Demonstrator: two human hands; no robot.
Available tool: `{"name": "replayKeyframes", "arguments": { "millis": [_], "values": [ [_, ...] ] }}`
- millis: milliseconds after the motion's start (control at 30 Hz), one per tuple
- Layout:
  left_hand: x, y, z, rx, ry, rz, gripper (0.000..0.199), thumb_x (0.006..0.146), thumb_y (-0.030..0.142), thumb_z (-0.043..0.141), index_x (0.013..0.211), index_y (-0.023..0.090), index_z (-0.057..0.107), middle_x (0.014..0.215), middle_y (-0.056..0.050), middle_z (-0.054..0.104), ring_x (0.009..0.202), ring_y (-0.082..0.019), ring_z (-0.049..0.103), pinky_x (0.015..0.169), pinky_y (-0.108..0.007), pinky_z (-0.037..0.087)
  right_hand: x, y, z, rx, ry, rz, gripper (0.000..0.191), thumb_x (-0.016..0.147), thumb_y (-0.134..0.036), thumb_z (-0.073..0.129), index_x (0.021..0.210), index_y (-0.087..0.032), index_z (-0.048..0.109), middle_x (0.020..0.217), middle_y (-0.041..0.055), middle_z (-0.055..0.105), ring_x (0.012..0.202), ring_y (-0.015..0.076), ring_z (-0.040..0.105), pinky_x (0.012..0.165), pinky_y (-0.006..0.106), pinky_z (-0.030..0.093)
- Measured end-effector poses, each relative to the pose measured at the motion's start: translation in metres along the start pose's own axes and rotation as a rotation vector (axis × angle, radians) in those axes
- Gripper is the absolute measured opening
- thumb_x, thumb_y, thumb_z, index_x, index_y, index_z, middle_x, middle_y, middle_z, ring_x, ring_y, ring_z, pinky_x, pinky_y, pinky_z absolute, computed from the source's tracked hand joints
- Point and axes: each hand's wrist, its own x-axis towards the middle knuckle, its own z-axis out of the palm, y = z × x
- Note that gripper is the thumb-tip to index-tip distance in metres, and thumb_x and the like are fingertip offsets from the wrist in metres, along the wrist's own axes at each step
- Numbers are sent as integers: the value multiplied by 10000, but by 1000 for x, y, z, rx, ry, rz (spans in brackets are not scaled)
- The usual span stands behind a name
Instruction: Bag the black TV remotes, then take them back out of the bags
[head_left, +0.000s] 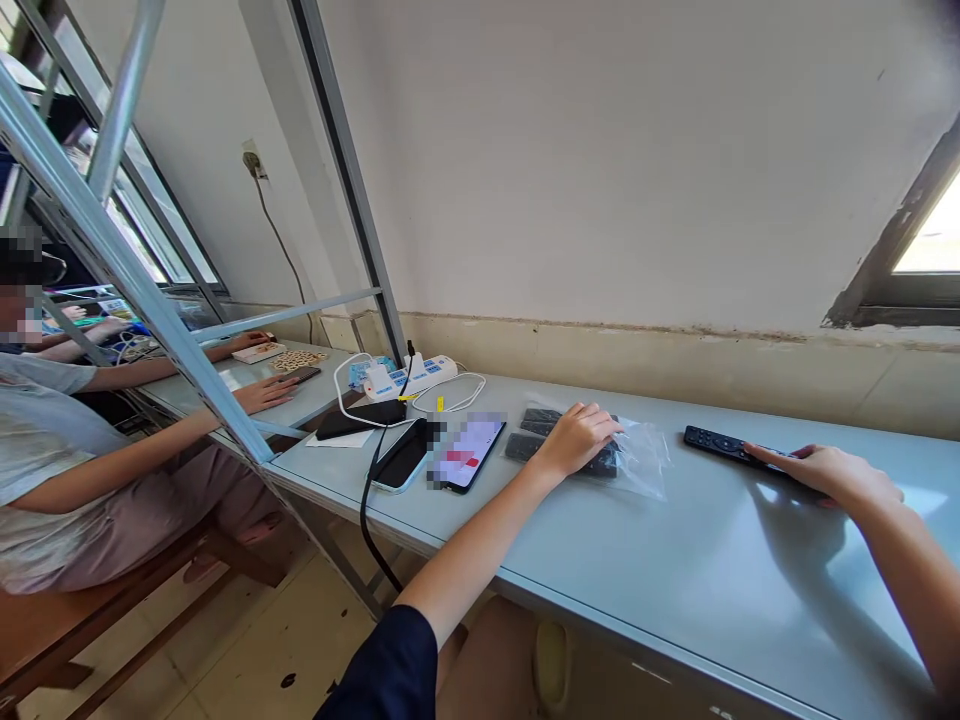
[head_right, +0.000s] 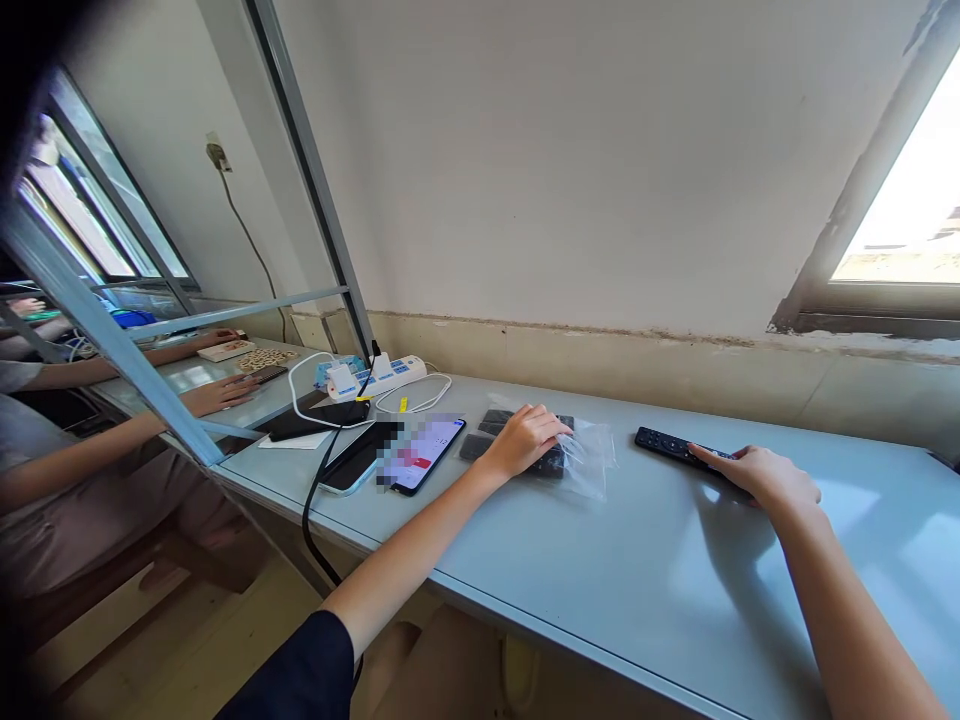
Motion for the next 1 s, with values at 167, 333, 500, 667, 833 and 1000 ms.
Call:
{"name": "replayKeyframes", "arguments": {
  "millis": [167,333,500,667,833,1000],
  "values": [
    [0,1,0,56,34,-22,210,954,221,451,1016,175,647,911,-36,660,910,-177,552,771,-292,389,-20,-26,-20,-162,-189,205,422,698,-655,545,624,-240,552,678,84,581,710,259,597,666,382,462],
    [0,0,1,95,96,-66,231,958,221,431,990,190,659,921,-43,627,890,-178,525,757,-300,368,-38,-47,-35,-185,-264,244,378,829,-577,520,735,-213,560,784,67,616,675,191,589,692,310,441],
    [-1,-1,3,106,116,-68,201,944,194,463,964,194,664,954,-40,614,917,-175,515,770,-297,359,-40,-48,-36,-205,-294,236,396,862,-577,484,758,-204,566,811,69,619,662,184,585,669,291,433],
    [0,-2,3,108,112,-81,143,917,184,520,921,190,663,979,-39,612,933,-177,516,779,-294,360,-39,-47,-35,-199,-282,230,386,852,-571,477,756,-207,565,827,73,624,675,191,593,662,294,437],
    [0,-2,4,94,80,-99,116,898,143,531,888,180,641,986,-35,606,931,-174,516,779,-291,369,-41,-48,-36,-183,-266,234,383,830,-568,502,694,-212,534,762,58,610,631,192,583,713,316,462],
    [0,-2,4,91,58,-113,123,889,115,506,875,186,605,988,-34,601,941,-181,518,787,-299,382,-32,-40,-29,-145,-222,224,406,774,-585,539,616,-211,539,691,74,594,600,204,578,680,339,474]
  ]
}}
